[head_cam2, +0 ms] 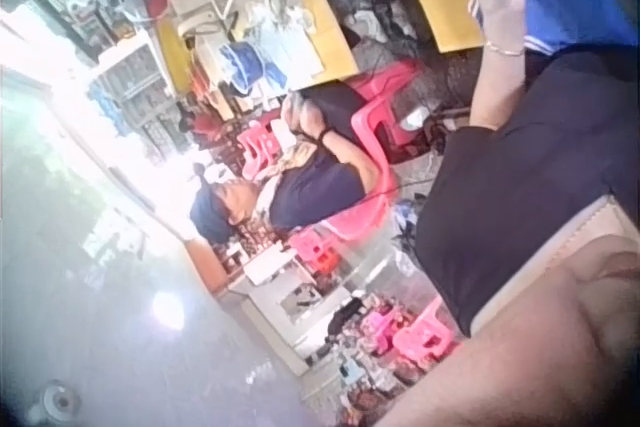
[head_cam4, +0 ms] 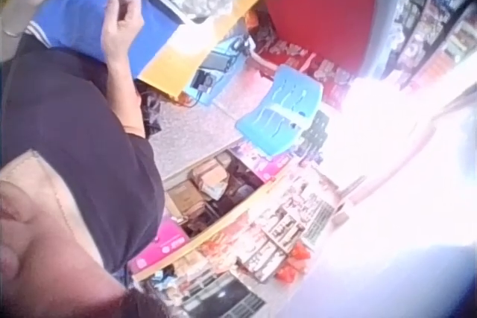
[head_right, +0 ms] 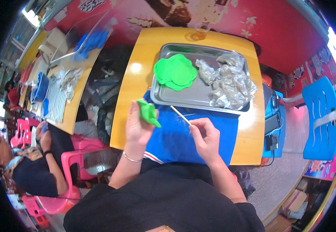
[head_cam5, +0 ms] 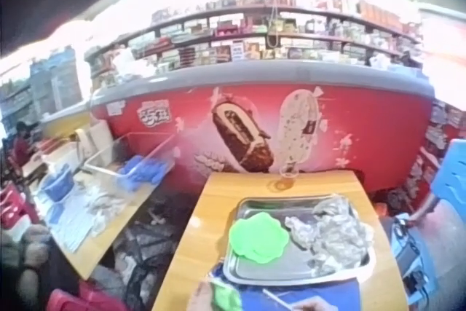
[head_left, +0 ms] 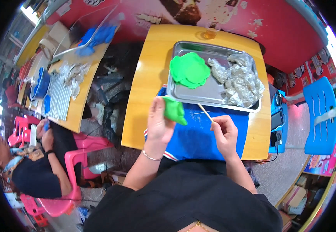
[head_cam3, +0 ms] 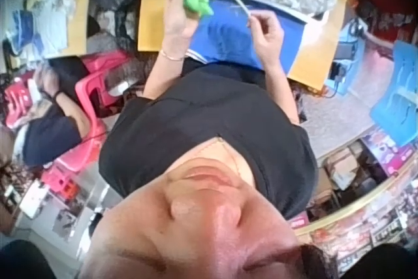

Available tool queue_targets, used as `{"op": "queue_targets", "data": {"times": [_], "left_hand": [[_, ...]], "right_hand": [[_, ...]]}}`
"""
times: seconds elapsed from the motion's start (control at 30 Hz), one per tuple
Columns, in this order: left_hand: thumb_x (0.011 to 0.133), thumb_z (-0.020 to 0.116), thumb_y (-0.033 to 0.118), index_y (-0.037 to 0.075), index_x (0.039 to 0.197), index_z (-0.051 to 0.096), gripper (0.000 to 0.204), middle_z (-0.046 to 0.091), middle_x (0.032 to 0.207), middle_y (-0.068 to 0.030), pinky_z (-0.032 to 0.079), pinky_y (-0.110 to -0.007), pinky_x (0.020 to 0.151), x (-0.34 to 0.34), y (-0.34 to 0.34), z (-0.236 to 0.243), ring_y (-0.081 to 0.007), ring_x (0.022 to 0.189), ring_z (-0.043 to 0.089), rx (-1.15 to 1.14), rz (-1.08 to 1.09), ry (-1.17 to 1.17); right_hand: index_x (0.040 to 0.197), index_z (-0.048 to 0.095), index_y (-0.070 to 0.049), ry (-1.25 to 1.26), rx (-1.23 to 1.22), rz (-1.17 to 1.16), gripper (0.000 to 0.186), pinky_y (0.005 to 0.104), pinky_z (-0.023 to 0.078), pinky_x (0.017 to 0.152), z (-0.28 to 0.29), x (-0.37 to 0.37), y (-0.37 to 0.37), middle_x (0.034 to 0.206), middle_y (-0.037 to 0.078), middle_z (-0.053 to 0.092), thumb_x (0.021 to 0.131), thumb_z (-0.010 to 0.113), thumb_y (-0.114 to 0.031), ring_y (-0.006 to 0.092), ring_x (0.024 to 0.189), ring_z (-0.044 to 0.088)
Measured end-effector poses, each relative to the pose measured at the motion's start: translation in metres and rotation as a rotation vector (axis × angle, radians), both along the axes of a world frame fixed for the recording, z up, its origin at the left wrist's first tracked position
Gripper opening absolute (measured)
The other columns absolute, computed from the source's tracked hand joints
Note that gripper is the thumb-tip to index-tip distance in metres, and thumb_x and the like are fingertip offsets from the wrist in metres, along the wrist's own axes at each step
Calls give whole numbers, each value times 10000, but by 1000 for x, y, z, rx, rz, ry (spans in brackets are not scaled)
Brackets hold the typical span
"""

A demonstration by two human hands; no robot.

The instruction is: The recorder uses green leather scraps and a thin stick to fold and shape the leather, appearing to make small craft items.

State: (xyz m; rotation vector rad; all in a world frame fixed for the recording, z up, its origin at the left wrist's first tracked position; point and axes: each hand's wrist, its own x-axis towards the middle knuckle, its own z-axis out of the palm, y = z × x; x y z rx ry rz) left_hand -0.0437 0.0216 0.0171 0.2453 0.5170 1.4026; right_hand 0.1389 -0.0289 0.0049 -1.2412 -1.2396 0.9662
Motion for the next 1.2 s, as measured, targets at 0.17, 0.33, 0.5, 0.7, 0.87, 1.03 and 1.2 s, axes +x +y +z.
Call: {"op": "queue_targets", "data": {"times": [0.17,0.33,0.5,0.7,0.87,1.03,1.2], "left_hand": [[904,538,302,114,932,573,193,586,752,-49,496,-272,608,-18,11,-7,-146,669,578,-10,65,103],[895,565,264,86,899,551,179,558,735,-56,476,-253,563,-18,3,3,-152,630,552,-8,-93,313],[761,628,64,26,756,586,57,556,714,-45,406,-246,541,-67,9,65,-131,663,541,620,-426,736],[854,547,178,45,976,621,195,505,642,-2,348,-247,429,-86,-4,201,-113,504,461,2024,-1086,358],[796,502,135,143,776,608,108,388,612,89,254,-183,443,-83,-51,246,-16,496,362,2172,-893,521],[706,528,139,188,642,501,85,420,625,64,297,-226,497,-83,-72,254,-83,558,434,2267,-1011,502],[701,527,111,182,683,533,73,514,701,34,334,-239,515,-83,-92,258,-101,613,489,2250,-1049,418]], "right_hand": [[889,631,-50,-568,100,-44,118,251,470,585,-7,16,7,781,72,631,773,652,-47,171,635,605],[905,651,-67,-593,361,-47,159,300,484,684,-3,33,6,823,64,652,755,642,-13,208,732,626],[891,663,-15,-269,92,221,134,241,489,583,53,72,-5,778,100,652,762,641,18,163,659,621],[995,657,-78,-177,625,1256,221,240,452,519,171,141,-21,863,47,638,780,608,-61,159,686,613],[1014,680,-229,-601,659,1330,244,117,239,508,262,145,-82,888,-97,576,839,578,-93,-43,644,481],[790,666,-148,-747,665,1246,184,191,261,446,289,125,-99,720,-46,535,610,625,-138,48,503,397],[700,629,-149,-932,618,1152,137,207,259,456,306,118,-119,715,-50,533,567,604,-136,48,506,403]]}}
